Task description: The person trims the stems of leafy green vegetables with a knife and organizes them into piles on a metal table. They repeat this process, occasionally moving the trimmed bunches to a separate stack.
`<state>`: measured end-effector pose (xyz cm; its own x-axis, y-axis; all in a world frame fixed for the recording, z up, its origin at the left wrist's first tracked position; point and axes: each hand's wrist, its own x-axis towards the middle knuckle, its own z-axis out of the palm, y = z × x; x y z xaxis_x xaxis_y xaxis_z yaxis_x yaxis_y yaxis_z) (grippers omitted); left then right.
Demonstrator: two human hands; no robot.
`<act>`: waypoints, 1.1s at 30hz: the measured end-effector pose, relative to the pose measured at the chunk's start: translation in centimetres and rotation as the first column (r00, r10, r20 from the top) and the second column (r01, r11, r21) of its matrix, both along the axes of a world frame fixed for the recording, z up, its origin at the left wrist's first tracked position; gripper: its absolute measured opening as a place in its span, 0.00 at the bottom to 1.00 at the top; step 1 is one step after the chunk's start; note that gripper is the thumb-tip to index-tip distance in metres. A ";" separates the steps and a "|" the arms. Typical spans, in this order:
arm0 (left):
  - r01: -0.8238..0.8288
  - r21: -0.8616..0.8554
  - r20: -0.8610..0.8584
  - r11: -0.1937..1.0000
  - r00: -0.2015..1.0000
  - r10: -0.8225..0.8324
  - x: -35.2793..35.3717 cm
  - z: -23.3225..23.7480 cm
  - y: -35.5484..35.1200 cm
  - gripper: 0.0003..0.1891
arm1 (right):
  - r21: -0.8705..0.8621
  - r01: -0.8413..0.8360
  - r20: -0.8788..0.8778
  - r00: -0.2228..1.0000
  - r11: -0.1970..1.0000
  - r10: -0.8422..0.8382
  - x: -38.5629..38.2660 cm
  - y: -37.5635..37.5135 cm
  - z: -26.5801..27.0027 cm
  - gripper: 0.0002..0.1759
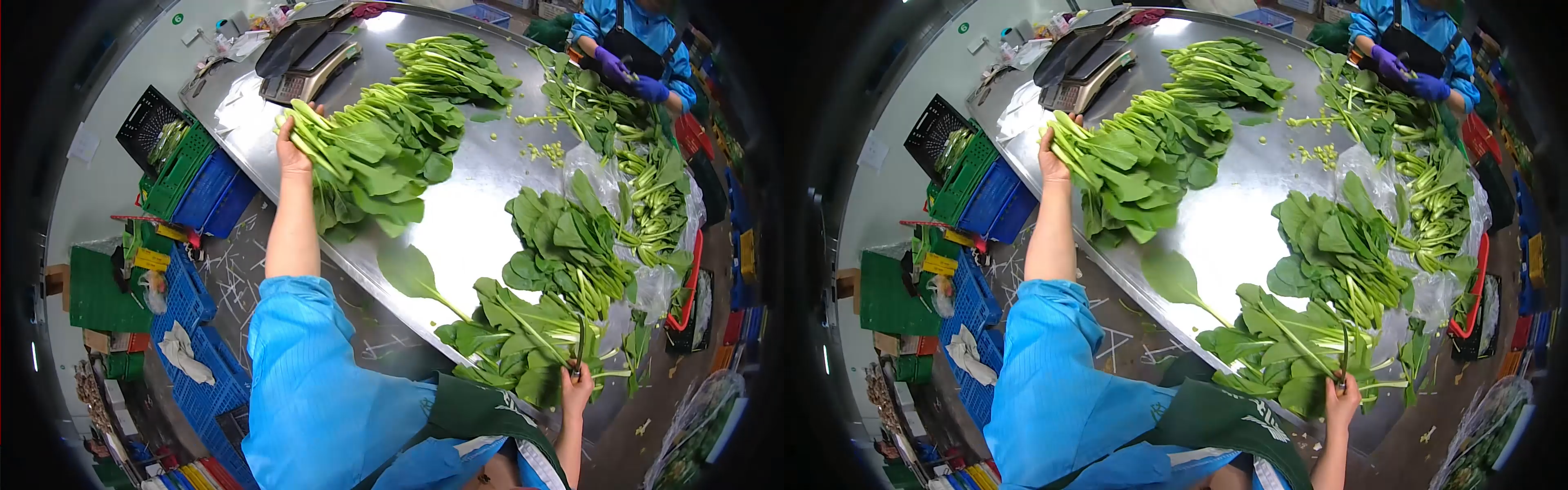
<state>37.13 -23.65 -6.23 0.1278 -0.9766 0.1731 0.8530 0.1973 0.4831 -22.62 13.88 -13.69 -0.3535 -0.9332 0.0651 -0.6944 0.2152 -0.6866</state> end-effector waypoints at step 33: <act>0.679 -0.046 0.999 0.732 0.027 0.038 -44.4 -8.2 22.2 0.08 | 0.115 0.509 0.200 0.829 0.853 -0.522 -1.6 4.3 -7.2 0.14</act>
